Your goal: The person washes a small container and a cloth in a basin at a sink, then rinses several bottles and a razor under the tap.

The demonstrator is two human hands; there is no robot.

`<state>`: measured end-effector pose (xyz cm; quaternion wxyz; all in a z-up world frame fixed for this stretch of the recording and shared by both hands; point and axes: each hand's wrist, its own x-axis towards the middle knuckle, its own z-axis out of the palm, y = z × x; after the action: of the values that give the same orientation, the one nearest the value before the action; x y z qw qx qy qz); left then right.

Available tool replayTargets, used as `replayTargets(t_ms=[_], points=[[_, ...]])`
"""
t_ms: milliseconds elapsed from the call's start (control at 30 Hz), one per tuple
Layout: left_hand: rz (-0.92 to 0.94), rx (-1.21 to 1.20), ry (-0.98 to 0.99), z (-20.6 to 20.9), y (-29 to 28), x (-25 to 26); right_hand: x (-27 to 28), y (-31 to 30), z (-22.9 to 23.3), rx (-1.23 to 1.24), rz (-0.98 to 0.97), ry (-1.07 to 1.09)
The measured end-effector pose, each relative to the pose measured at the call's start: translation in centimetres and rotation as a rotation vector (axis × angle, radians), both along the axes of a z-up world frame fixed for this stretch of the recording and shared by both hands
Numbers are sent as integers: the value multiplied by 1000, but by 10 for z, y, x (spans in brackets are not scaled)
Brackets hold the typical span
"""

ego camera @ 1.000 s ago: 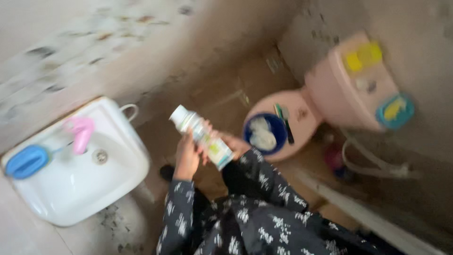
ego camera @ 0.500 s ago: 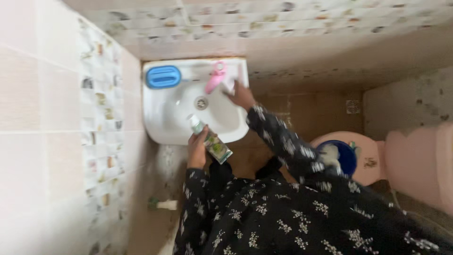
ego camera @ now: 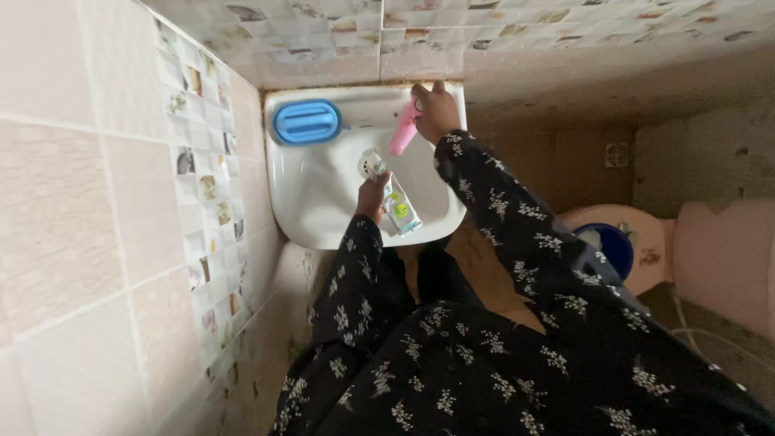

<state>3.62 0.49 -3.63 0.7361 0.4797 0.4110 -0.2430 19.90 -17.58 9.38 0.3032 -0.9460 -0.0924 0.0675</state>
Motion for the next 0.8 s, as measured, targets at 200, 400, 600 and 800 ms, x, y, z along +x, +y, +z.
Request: replayTargets(t_ms=[200,400,600,800], points=[[-120,-19,-80,-30,-3,21,23,-15,19,-196,523,-142],[-237,38,4,-27,-12,40,16,-26,3,-196,505,-160],[-135,-15,-40,-39,-17,44,-102,-8,-63,343,-369,-54],[196,-76,-153,-42,-2,29,-194,17,-112,-3,-303,-223]])
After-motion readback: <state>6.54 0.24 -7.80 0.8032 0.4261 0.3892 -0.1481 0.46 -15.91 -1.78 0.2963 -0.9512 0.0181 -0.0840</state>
